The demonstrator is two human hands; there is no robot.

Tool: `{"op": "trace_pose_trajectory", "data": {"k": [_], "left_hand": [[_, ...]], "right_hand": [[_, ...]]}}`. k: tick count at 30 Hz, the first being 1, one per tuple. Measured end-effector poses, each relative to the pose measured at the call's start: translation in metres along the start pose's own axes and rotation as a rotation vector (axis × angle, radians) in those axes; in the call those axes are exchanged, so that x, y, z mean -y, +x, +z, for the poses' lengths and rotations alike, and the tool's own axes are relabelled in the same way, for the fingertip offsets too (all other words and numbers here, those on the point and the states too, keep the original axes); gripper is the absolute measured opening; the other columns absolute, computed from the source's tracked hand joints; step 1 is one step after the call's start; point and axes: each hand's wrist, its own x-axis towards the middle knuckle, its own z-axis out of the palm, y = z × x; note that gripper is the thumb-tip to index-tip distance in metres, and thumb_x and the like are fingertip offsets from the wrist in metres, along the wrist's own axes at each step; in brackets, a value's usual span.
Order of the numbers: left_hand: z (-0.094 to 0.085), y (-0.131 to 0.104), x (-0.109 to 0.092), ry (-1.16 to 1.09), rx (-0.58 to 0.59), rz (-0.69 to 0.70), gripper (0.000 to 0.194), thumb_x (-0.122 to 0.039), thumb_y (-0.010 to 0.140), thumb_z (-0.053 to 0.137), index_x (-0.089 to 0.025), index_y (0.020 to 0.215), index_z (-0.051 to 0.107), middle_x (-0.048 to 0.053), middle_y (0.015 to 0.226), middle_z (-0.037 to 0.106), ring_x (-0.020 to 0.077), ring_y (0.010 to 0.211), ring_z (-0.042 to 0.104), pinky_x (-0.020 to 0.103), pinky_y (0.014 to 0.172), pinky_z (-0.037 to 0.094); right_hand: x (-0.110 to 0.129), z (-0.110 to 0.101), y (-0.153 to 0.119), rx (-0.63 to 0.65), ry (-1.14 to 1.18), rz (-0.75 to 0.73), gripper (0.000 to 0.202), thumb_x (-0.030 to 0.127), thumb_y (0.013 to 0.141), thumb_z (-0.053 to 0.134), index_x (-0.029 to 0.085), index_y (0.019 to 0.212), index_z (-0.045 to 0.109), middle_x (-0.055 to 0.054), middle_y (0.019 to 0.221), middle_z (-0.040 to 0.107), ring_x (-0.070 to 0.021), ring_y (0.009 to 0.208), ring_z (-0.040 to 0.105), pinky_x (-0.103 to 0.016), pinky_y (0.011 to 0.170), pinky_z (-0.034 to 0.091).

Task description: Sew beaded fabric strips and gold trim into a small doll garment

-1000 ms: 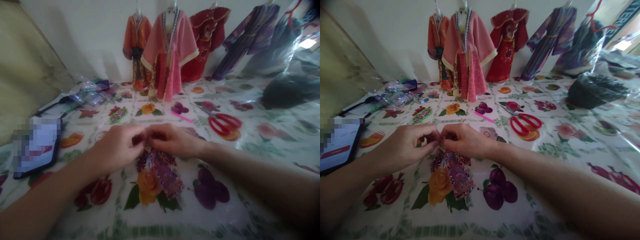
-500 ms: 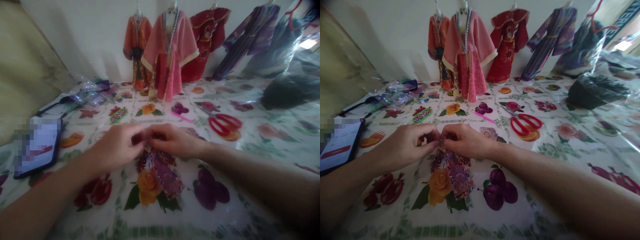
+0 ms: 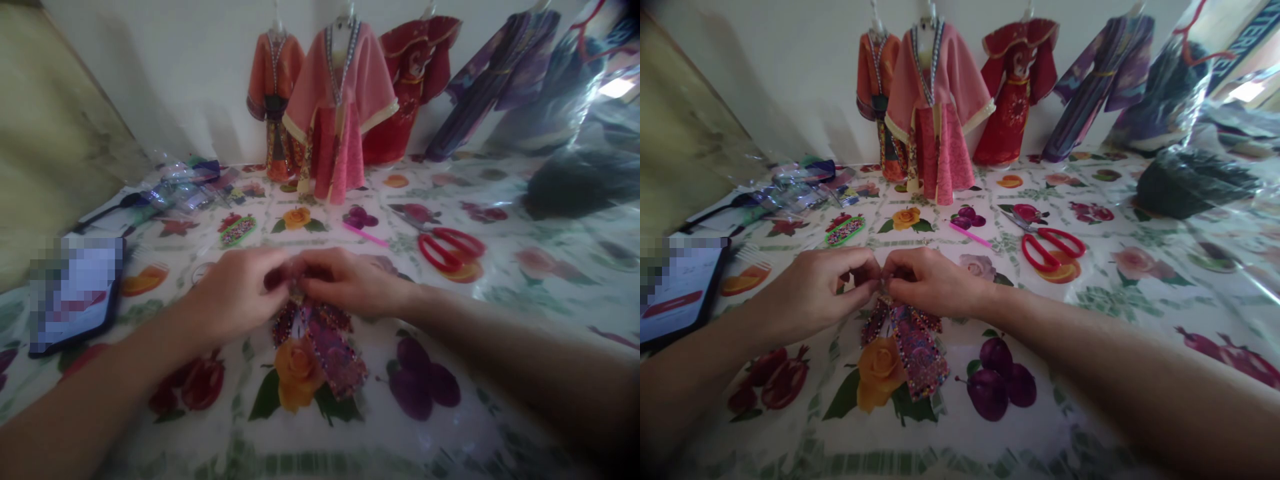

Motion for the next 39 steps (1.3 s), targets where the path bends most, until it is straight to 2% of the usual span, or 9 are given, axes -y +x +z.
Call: {"op": "trace_pose_trajectory", "data": {"k": [10, 18, 26, 39], "left_hand": [[-0.0013, -0.0014, -0.0005, 0.001, 0.017, 0.012, 0.007, -0.022, 0.081, 0.054, -0.019, 0.077, 0.059, 0.0, 0.075, 0.062, 0.0141, 0.068, 0.055, 0.027, 0.061, 0.038], [-0.0001, -0.0011, 0.0008, -0.007, 0.006, 0.031, 0.007, -0.02, 0.081, 0.053, -0.02, 0.077, 0.059, -0.001, 0.074, 0.062, 0.0139, 0.067, 0.055, 0.027, 0.061, 0.038], [-0.0028, -0.003, 0.0, -0.007, 0.046, 0.027, 0.009, -0.023, 0.082, 0.054, -0.019, 0.077, 0.059, -0.001, 0.074, 0.059, 0.0148, 0.068, 0.053, 0.029, 0.062, 0.037], [-0.0031, 0.0001, 0.0011, -0.012, 0.037, 0.05, 0.01, -0.019, 0.083, 0.054, -0.017, 0.076, 0.061, -0.001, 0.073, 0.058, 0.0135, 0.067, 0.052, 0.028, 0.062, 0.038]], "right_hand": [[-0.0001, -0.0004, 0.0003, 0.003, 0.009, -0.009, 0.012, 0.012, 0.081, 0.054, 0.017, 0.084, 0.064, 0.0, 0.076, 0.062, -0.0132, 0.073, 0.055, -0.025, 0.067, 0.046], [-0.0003, 0.0007, 0.0006, 0.004, 0.027, 0.005, 0.009, 0.014, 0.082, 0.054, 0.017, 0.084, 0.063, -0.001, 0.081, 0.065, -0.0132, 0.074, 0.056, -0.025, 0.067, 0.046], [0.0004, 0.0003, 0.0006, 0.026, 0.049, -0.013, 0.012, 0.009, 0.082, 0.051, 0.014, 0.085, 0.061, -0.003, 0.09, 0.067, -0.0136, 0.079, 0.059, -0.027, 0.071, 0.047], [-0.0012, 0.0015, 0.0012, 0.026, 0.071, -0.025, 0.011, 0.011, 0.083, 0.051, 0.013, 0.086, 0.062, -0.004, 0.09, 0.066, -0.0135, 0.077, 0.058, -0.026, 0.068, 0.046]]}}
